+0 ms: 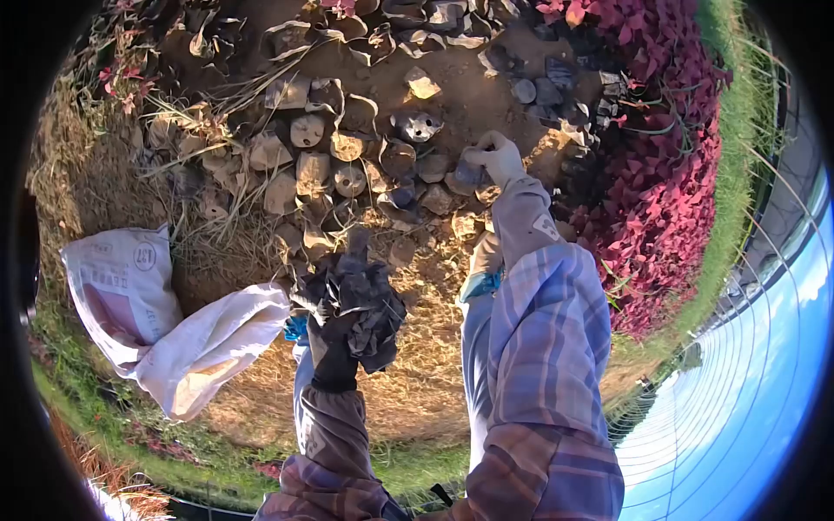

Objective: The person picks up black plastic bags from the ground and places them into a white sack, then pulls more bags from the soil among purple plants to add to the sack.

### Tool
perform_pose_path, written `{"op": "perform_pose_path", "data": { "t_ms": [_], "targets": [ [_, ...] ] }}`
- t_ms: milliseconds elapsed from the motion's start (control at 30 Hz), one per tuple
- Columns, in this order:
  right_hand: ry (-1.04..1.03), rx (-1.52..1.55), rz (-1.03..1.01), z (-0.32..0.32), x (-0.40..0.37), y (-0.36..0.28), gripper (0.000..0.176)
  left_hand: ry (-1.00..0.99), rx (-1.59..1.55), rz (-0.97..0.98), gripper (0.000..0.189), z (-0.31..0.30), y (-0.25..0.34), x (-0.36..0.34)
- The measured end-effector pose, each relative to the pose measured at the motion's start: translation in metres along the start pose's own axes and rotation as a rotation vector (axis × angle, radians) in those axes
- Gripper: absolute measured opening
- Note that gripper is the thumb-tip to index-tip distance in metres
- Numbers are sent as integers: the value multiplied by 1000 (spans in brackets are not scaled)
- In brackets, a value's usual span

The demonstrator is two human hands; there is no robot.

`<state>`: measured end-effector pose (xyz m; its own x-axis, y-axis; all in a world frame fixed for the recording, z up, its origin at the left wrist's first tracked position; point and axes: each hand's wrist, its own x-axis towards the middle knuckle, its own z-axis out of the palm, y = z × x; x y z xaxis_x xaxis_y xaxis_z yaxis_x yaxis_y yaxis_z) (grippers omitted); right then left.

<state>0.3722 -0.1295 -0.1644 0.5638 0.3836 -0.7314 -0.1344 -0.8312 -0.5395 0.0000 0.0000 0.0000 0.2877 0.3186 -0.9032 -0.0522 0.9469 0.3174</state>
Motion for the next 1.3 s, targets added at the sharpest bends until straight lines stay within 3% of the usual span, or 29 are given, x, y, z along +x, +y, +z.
{"op": "perform_pose_path", "data": {
  "t_ms": [167, 400, 500, 600, 700, 733, 833, 900, 933, 1033, 1067, 1100, 1167, 1233, 1300],
  "targets": [
    [-66, -404, 61, 8, -7, -13, 31, -22, -11, -1, 41, 11, 14, -4],
    [-121, -480, 96, 15, -21, -29, 35, 13, -19, -42, 42, 10, 24, -4],
    [102, -451, 34, 4, -23, -25, 31, 3, 66, 7, 43, 6, 23, -4],
    [339, -363, 218, -3, -13, -35, 28, 4, 191, 35, 44, -6, 15, -3],
    [276, -1045, -218, 11, -15, -55, 19, -6, 113, 27, 43, 1, 22, -5],
    [191, -1000, -245, 19, -14, -63, 11, -2, 37, -8, 43, 6, 27, -7],
    [158, -1083, -650, 55, -9, -84, 17, 16, 59, -15, 43, 1, 21, -6],
    [128, -829, -514, 86, -4, -86, 26, 13, 88, -18, 45, -4, 19, -6],
    [103, -946, -417, 98, 6, -81, 24, 0, 66, -34, 46, -2, 21, -6],
    [-29, -666, -318, 91, 25, -74, 25, -28, -19, -42, 51, 0, 18, -7],
    [155, -383, -296, 88, 23, -71, 23, -44, 5, -36, 51, -1, 14, -5],
    [414, -609, -261, 75, 21, -69, 17, -63, 24, -31, 51, -1, 10, -5],
    [484, -530, -83, 49, 6, -67, 17, -119, 25, -94, 55, 3, 5, -7],
    [391, -284, -148, 42, -19, -56, 36, -181, 59, -141, 59, 13, 3, -6],
    [264, -97, -262, 52, -73, -79, 49, -382, 251, -66, 74, 22, 1, -7]
  ]
}}
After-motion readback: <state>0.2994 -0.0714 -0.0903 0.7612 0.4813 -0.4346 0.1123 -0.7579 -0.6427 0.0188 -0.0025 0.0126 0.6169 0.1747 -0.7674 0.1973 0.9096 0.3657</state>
